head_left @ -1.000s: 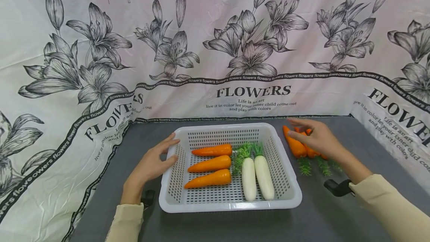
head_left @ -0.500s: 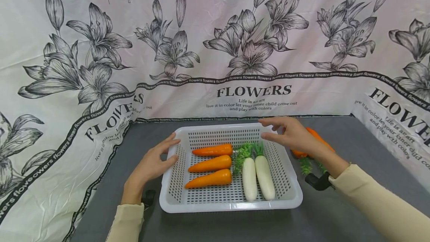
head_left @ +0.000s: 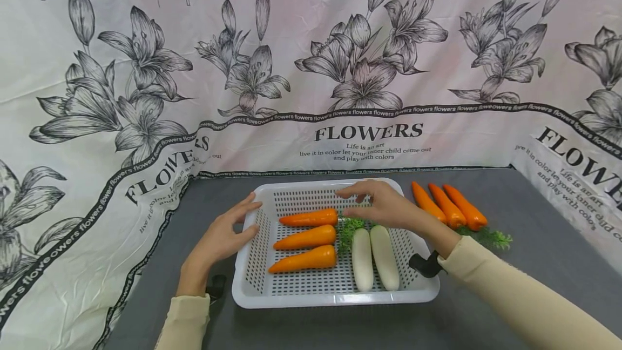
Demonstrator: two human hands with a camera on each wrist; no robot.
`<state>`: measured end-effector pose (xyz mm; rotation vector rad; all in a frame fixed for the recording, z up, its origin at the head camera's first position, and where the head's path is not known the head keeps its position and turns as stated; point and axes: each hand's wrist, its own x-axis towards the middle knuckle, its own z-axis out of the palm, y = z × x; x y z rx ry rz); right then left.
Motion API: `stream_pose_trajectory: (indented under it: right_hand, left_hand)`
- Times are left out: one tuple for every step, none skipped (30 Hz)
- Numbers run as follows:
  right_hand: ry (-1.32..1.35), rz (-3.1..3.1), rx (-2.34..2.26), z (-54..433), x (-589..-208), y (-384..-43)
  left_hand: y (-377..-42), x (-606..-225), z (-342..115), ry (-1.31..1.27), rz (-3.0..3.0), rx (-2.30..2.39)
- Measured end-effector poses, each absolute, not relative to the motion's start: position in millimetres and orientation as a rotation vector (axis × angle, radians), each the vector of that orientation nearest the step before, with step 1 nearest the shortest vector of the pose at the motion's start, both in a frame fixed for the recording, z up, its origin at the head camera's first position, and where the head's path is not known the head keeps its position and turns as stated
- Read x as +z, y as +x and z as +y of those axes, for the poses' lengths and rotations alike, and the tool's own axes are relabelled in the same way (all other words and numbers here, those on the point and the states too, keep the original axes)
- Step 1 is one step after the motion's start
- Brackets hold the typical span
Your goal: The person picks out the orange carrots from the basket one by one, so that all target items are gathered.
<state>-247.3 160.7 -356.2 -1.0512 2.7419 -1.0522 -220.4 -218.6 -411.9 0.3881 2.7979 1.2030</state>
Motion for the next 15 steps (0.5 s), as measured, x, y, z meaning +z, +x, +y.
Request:
stream_pose_trajectory:
  right_hand:
    - [-1.069, 2.722, -1.050, 158, -359, -247]
    - [-1.093, 2.696, -1.059, 155, -363, -248]
    - [-1.101, 2.678, -1.061, 153, -366, -248]
    - [-1.107, 2.669, -1.050, 150, -369, -249]
    - [-1.120, 2.648, -1.055, 148, -372, -249]
    - [-1.127, 2.637, -1.050, 146, -375, -249]
    - [-1.129, 2.628, -1.041, 144, -378, -250]
    - [-1.121, 2.617, -1.036, 142, -381, -250]
    - [-1.107, 2.607, -1.027, 141, -383, -250]
    - [-1.096, 2.592, -1.023, 139, -385, -250]
    - [-1.091, 2.577, -1.020, 137, -387, -250]
    - [-1.079, 2.568, -1.009, 136, -389, -250]
    - [-1.067, 2.554, -1.004, 135, -391, -250]
    - [-1.060, 2.539, -1.000, 133, -392, -250]
    - [-1.065, 2.529, -0.989, 132, -393, -249]
  left_hand:
    - [-220, -412, -218, 0.390, 2.796, 1.201]
    - [-220, -412, -218, 0.391, 2.794, 1.200]
    - [-220, -412, -218, 0.395, 2.793, 1.200]
    - [-220, -412, -218, 0.395, 2.792, 1.202]
    - [-220, -412, -218, 0.395, 2.792, 1.203]
    - [-220, -412, -218, 0.390, 2.794, 1.203]
    - [-220, -412, -219, 0.391, 2.795, 1.202]
    - [-220, -412, -219, 0.383, 2.795, 1.204]
    - [-220, -412, -219, 0.383, 2.793, 1.206]
    - [-220, -412, -219, 0.378, 2.794, 1.206]
    - [-220, -412, -219, 0.378, 2.795, 1.203]
    - [-220, -412, -219, 0.377, 2.795, 1.205]
    - [-220, -411, -219, 0.381, 2.795, 1.204]
    - [-220, -411, -219, 0.379, 2.796, 1.203]
    - [-221, -411, -220, 0.388, 2.797, 1.200]
